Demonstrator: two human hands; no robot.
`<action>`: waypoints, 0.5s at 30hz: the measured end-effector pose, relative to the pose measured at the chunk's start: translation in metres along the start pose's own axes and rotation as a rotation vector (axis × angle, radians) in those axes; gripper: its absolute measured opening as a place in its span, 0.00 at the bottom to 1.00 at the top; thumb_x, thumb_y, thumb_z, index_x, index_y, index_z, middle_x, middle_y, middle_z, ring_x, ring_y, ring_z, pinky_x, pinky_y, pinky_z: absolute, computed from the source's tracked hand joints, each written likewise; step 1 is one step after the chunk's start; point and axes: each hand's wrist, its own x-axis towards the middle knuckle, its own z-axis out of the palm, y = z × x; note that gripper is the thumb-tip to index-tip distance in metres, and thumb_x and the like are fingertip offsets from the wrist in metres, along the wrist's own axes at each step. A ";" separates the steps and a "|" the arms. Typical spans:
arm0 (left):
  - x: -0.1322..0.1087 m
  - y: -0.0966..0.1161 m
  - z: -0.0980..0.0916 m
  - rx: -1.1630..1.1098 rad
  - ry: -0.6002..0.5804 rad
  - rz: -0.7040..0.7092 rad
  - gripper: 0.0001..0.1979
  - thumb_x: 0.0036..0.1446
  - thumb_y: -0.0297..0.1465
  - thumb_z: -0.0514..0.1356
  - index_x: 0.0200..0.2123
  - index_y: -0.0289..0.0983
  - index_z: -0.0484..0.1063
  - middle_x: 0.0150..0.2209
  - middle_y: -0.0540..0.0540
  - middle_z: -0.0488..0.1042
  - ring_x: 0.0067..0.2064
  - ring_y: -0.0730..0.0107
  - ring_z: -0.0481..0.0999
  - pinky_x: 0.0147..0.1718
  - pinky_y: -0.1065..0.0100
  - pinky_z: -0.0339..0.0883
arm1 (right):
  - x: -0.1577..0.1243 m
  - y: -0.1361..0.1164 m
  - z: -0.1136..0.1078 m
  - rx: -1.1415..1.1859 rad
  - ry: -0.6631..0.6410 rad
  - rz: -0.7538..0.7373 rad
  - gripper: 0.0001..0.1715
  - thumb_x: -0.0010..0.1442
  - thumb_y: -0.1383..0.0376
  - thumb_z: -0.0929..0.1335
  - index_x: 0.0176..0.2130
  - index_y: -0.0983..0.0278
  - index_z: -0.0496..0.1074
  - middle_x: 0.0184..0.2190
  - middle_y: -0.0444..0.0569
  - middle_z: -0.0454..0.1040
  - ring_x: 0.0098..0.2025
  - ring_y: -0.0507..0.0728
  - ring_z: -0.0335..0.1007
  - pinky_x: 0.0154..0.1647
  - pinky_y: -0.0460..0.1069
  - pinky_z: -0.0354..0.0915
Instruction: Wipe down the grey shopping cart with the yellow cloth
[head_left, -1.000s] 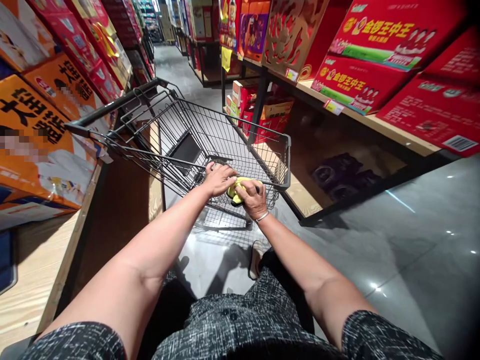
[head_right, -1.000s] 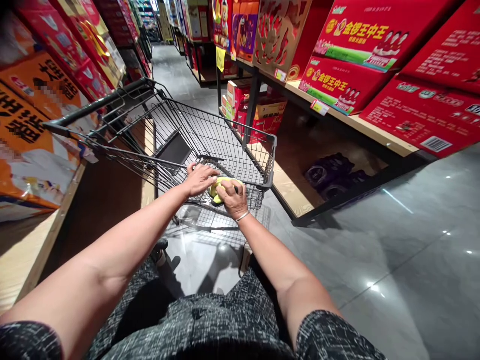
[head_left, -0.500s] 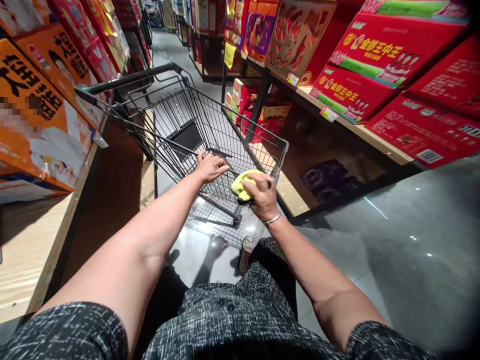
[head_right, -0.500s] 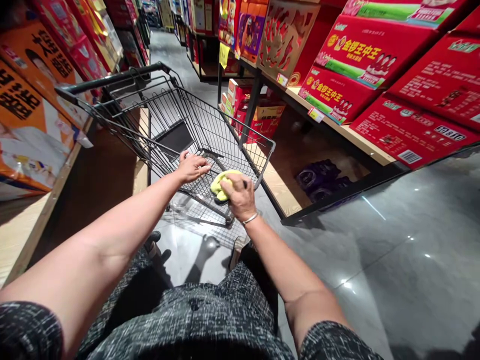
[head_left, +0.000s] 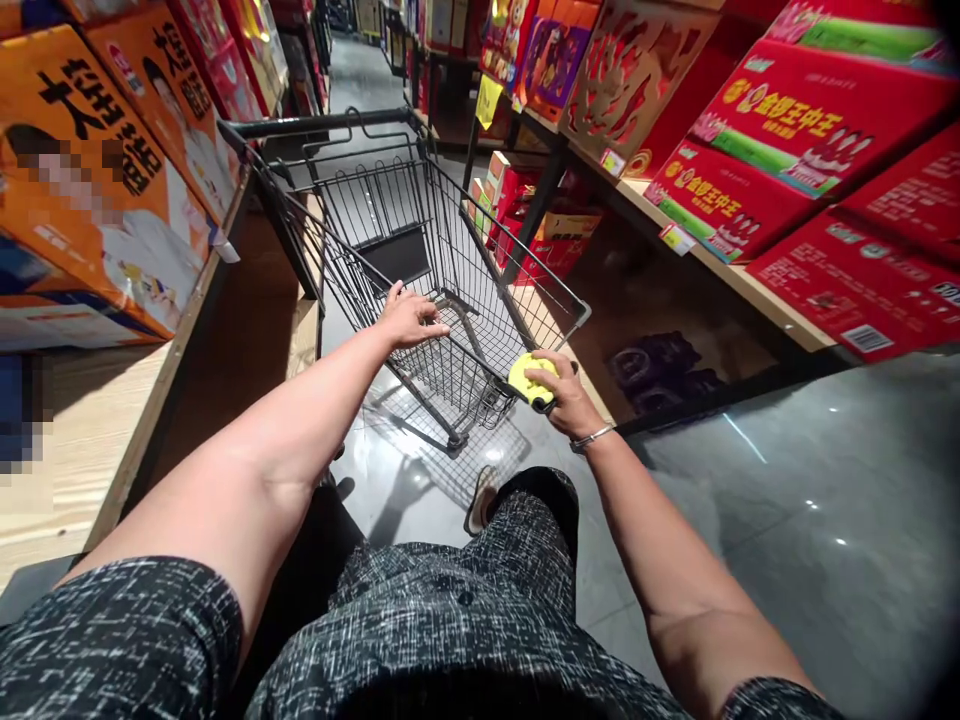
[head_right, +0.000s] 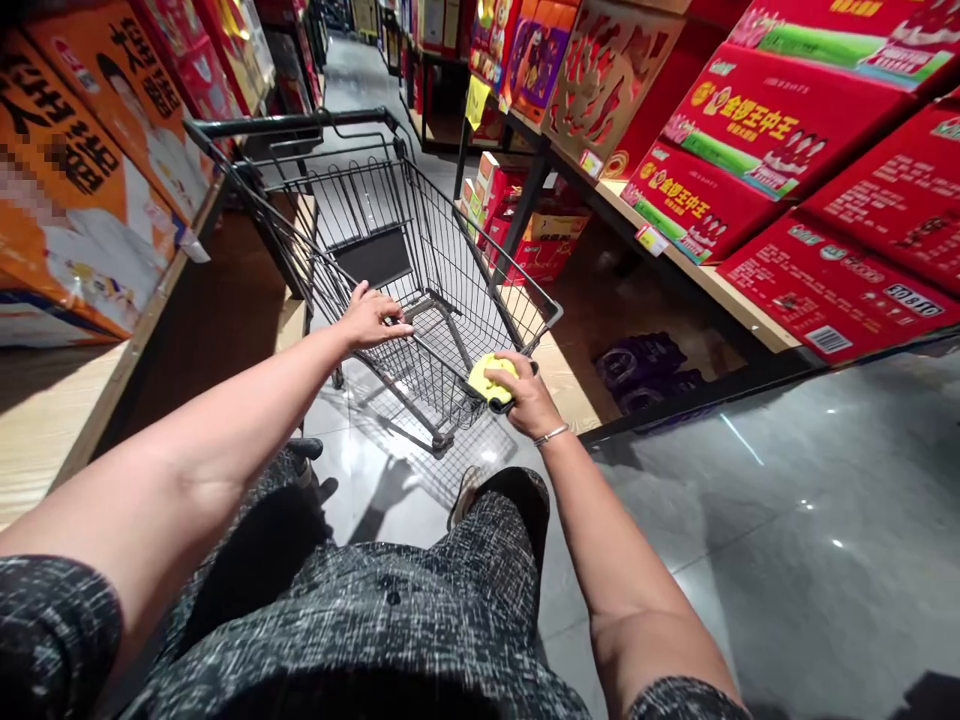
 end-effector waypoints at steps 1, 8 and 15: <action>-0.004 0.002 -0.001 0.004 0.004 -0.004 0.17 0.59 0.50 0.62 0.38 0.43 0.80 0.45 0.48 0.79 0.61 0.53 0.68 0.72 0.40 0.30 | 0.004 0.007 -0.004 -0.014 0.002 0.040 0.24 0.57 0.70 0.65 0.51 0.57 0.77 0.64 0.53 0.65 0.64 0.64 0.61 0.65 0.63 0.61; -0.034 0.048 0.018 0.001 -0.075 0.215 0.24 0.61 0.48 0.62 0.56 0.44 0.77 0.57 0.44 0.75 0.67 0.54 0.64 0.73 0.45 0.28 | 0.035 0.022 -0.012 -0.116 0.032 0.335 0.24 0.52 0.70 0.66 0.49 0.60 0.77 0.65 0.56 0.63 0.65 0.66 0.60 0.65 0.65 0.57; -0.042 0.054 0.040 -0.035 -0.047 0.248 0.18 0.63 0.52 0.60 0.40 0.49 0.83 0.40 0.49 0.81 0.51 0.58 0.72 0.66 0.50 0.40 | 0.007 -0.058 0.014 -0.156 0.075 0.230 0.26 0.51 0.75 0.66 0.47 0.59 0.78 0.60 0.56 0.67 0.60 0.65 0.65 0.63 0.64 0.56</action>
